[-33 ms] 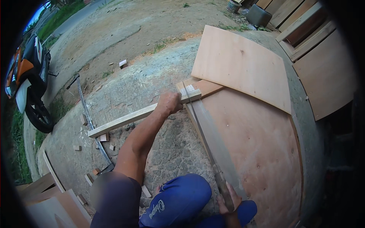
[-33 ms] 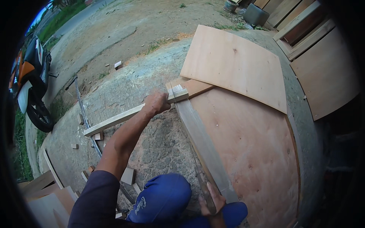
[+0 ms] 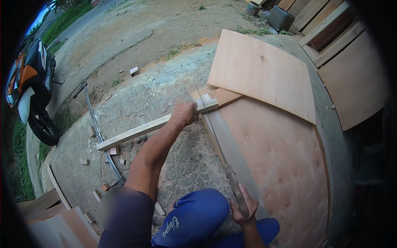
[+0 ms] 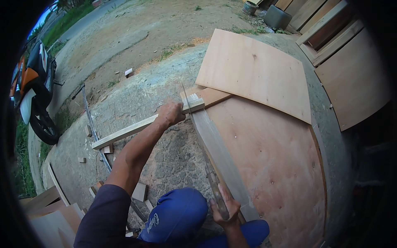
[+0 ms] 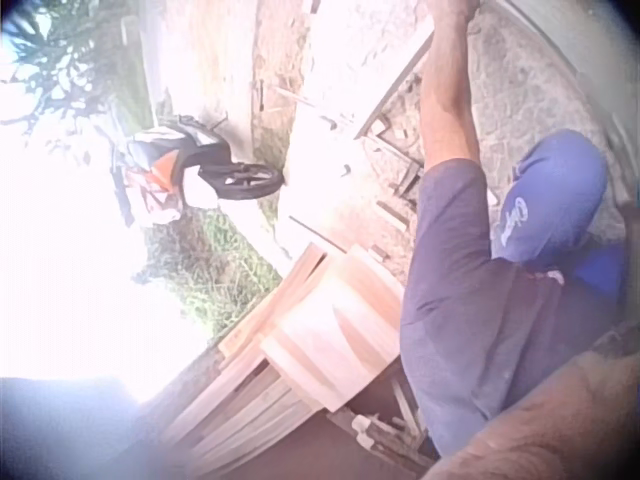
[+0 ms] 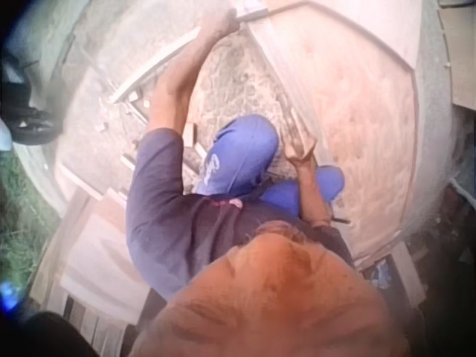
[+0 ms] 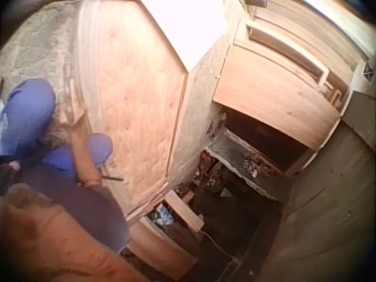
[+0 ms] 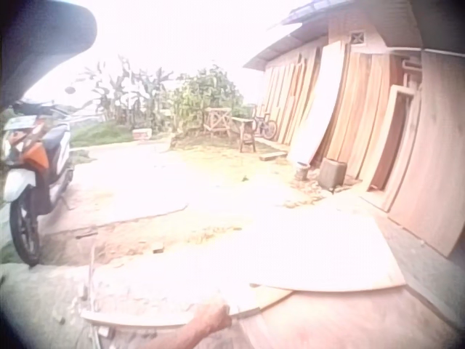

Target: The person measures and marks a wooden plank with a pencil and ruler, then cuts it using a hand saw. They position the cut plank onto a plywood sheet and secure it by hammering nails into the wood.

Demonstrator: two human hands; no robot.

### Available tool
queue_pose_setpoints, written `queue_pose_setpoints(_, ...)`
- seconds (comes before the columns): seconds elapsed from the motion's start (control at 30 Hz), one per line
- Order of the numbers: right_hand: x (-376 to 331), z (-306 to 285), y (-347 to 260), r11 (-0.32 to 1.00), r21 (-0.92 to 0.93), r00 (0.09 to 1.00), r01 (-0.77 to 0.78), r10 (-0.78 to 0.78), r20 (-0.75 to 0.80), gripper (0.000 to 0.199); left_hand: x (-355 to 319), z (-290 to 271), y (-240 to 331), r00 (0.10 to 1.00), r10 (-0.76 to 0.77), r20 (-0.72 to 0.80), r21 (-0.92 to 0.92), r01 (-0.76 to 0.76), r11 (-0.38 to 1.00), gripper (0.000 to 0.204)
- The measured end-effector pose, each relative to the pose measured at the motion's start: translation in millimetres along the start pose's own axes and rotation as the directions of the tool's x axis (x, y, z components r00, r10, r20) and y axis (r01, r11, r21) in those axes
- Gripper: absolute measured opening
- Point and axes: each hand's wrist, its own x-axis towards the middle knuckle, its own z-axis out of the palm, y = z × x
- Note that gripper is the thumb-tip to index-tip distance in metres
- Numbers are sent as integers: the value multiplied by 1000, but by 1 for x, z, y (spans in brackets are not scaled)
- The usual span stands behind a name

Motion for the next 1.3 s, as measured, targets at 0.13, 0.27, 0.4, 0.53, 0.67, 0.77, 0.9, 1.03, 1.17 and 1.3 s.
queue_pose_setpoints(0.13,154,78,18,969,235,987,78,-42,-155,56,-1,1,11,1000,-8,13,-12,8,1000,28)
queue_pose_setpoints(0.27,61,39,14,990,132,996,-48,57,-65,57,9,-6,-2,996,-10,91,2,10,1000,30)
queue_pose_setpoints(0.4,-74,-27,12,999,22,999,-39,40,-25,52,-3,-10,-1,1000,-11,14,-8,11,1000,27)
queue_pose_setpoints(0.53,50,33,12,992,102,996,-76,80,-37,53,1,0,6,1000,17,-26,-6,-17,1000,22)
queue_pose_setpoints(0.67,152,85,17,972,235,992,-4,34,-122,57,6,5,3,1000,-4,1,-37,4,999,28)
queue_pose_setpoints(0.77,75,54,27,985,170,995,-30,45,-84,58,9,-8,3,997,19,71,-38,-16,999,28)
queue_pose_setpoints(0.9,-63,-9,20,997,-80,1000,-22,23,1,50,6,-3,-9,996,3,90,-37,1,999,28)
queue_pose_setpoints(1.03,38,38,18,998,59,997,1,4,-80,51,-2,0,5,1000,1,1,-8,-1,1000,28)
queue_pose_setpoints(1.17,154,84,16,962,264,991,-64,91,-94,56,5,5,5,1000,0,3,-34,0,999,30)
queue_pose_setpoints(1.3,25,34,24,996,32,997,-80,80,-12,53,15,-10,0,997,27,75,-35,-24,999,30)
